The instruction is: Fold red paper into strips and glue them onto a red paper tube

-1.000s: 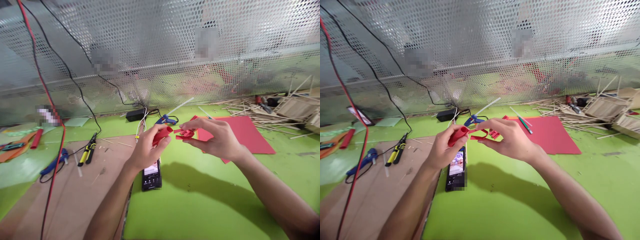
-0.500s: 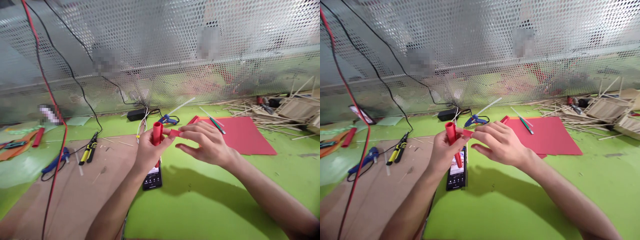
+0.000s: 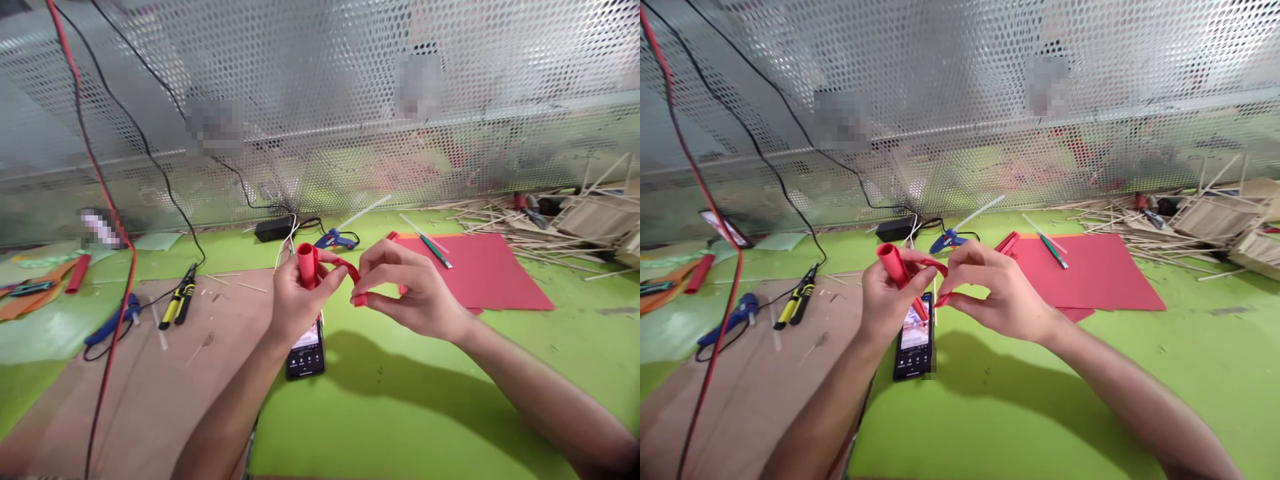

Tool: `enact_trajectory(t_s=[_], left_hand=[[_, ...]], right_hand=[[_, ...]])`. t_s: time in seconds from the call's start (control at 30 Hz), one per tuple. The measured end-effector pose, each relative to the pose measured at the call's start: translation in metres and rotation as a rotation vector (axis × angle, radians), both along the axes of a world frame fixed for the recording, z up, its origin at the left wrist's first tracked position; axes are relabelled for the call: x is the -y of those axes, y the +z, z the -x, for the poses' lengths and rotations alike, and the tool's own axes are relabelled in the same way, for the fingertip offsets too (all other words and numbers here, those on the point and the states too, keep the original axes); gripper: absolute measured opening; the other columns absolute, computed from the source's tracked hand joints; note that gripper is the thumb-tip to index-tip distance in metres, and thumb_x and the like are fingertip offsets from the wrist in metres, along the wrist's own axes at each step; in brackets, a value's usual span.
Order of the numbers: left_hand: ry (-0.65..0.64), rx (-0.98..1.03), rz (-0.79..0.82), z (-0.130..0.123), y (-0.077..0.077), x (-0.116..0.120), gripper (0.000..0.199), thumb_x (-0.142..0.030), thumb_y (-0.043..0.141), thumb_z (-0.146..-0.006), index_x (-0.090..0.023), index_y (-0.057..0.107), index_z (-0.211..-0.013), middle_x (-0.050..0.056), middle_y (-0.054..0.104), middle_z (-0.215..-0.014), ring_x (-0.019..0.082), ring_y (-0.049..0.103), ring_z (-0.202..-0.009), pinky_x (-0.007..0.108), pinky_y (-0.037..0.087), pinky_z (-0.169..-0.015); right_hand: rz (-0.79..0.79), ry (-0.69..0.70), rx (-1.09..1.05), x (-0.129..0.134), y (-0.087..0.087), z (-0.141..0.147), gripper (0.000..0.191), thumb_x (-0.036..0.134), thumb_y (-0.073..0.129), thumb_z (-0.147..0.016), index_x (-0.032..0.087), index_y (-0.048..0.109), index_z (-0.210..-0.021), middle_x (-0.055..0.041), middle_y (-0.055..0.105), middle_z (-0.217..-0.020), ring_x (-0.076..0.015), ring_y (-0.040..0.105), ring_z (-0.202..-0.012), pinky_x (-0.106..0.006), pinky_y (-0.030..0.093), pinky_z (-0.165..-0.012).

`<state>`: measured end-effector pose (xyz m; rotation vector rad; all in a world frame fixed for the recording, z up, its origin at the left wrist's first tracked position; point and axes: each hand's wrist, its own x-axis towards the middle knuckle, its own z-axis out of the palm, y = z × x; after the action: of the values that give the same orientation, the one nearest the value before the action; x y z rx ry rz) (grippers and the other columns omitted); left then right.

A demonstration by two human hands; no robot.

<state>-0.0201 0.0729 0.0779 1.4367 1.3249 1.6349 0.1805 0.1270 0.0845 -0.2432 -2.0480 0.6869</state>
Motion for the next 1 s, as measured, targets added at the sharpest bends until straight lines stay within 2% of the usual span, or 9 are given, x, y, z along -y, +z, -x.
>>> enact_trajectory(t_s=[0.13,0.27,0.33,0.5,0.63,0.8,0.9,1.0], left_hand=[[-0.162,0.149,0.147,0.002,-0.01,-0.006,0.027,-0.033,0.095,-0.074,-0.02,0.077,-0.089,-0.002,0.069,-0.07,0.008,0.056,-0.055,0.018,0.045,-0.05],[-0.318,0.289,0.289,0.002,-0.01,-0.007,0.03,-0.043,0.091,-0.079,-0.018,0.076,-0.082,-0.005,0.054,-0.055,0.004,0.043,-0.044,0.016,0.03,-0.041],[-0.332,0.337,0.32,0.0,-0.007,-0.007,0.031,-0.044,0.094,-0.076,-0.019,0.079,-0.087,-0.006,0.054,-0.055,0.003,0.041,-0.044,0.016,0.027,-0.04],[-0.204,0.345,0.288,-0.004,-0.007,-0.007,0.03,-0.036,0.099,-0.065,-0.019,0.079,-0.081,-0.005,0.058,-0.055,0.003,0.041,-0.043,0.017,0.03,-0.039],[-0.043,0.22,0.139,-0.004,-0.01,-0.006,0.022,-0.031,0.097,-0.067,-0.02,0.079,-0.075,-0.002,0.064,-0.059,0.007,0.051,-0.049,0.02,0.042,-0.045],[0.041,-0.048,-0.038,-0.004,-0.004,0.004,0.014,-0.028,0.094,-0.074,-0.023,0.084,-0.081,0.002,0.075,-0.07,0.013,0.065,-0.061,0.023,0.052,-0.053],[0.056,-0.1,-0.078,-0.006,-0.001,0.006,0.012,-0.029,0.094,-0.076,-0.024,0.085,-0.082,0.002,0.077,-0.073,0.014,0.068,-0.064,0.023,0.053,-0.053],[0.066,-0.115,-0.101,-0.007,-0.002,0.006,0.011,-0.028,0.094,-0.076,-0.024,0.085,-0.082,0.002,0.079,-0.077,0.015,0.07,-0.067,0.023,0.053,-0.054]], right_hand=[[-0.065,0.073,-0.061,-0.002,-0.003,0.0,0.011,0.01,0.076,-0.095,0.019,0.077,-0.101,-0.0047,0.068,-0.097,-0.0149,0.07,-0.087,-0.028,0.061,-0.076],[-0.24,-0.021,-0.108,-0.005,-0.008,0.002,0.014,0.006,0.073,-0.096,0.017,0.074,-0.104,-0.0086,0.072,-0.105,-0.016,0.073,-0.095,-0.028,0.063,-0.082],[-0.329,-0.08,-0.11,-0.007,-0.012,0.002,0.014,0.005,0.072,-0.096,0.017,0.073,-0.104,-0.01,0.071,-0.109,-0.0169,0.074,-0.097,-0.029,0.063,-0.083],[-0.497,-0.214,-0.028,-0.008,-0.019,0.002,0.017,0.005,0.066,-0.098,0.02,0.071,-0.104,-0.0093,0.068,-0.107,-0.0186,0.07,-0.091,-0.033,0.062,-0.075],[-0.593,-0.26,0.022,-0.01,-0.023,0.003,0.019,0.003,0.061,-0.099,0.019,0.068,-0.105,-0.0072,0.07,-0.097,-0.0175,0.066,-0.081,-0.033,0.057,-0.07],[-0.529,-0.254,-0.022,-0.011,-0.025,0.006,0.011,0.009,0.068,-0.099,0.02,0.068,-0.099,-0.0044,0.069,-0.087,-0.0162,0.064,-0.073,-0.032,0.053,-0.068],[-0.462,-0.231,-0.001,-0.01,-0.022,0.007,0.01,0.009,0.069,-0.098,0.018,0.067,-0.098,-0.0053,0.071,-0.088,-0.0172,0.066,-0.076,-0.032,0.054,-0.07],[-0.499,-0.23,0.037,-0.007,-0.019,0.007,0.011,0.006,0.067,-0.098,0.017,0.068,-0.098,-0.006,0.071,-0.087,-0.0174,0.065,-0.075,-0.032,0.053,-0.068]])
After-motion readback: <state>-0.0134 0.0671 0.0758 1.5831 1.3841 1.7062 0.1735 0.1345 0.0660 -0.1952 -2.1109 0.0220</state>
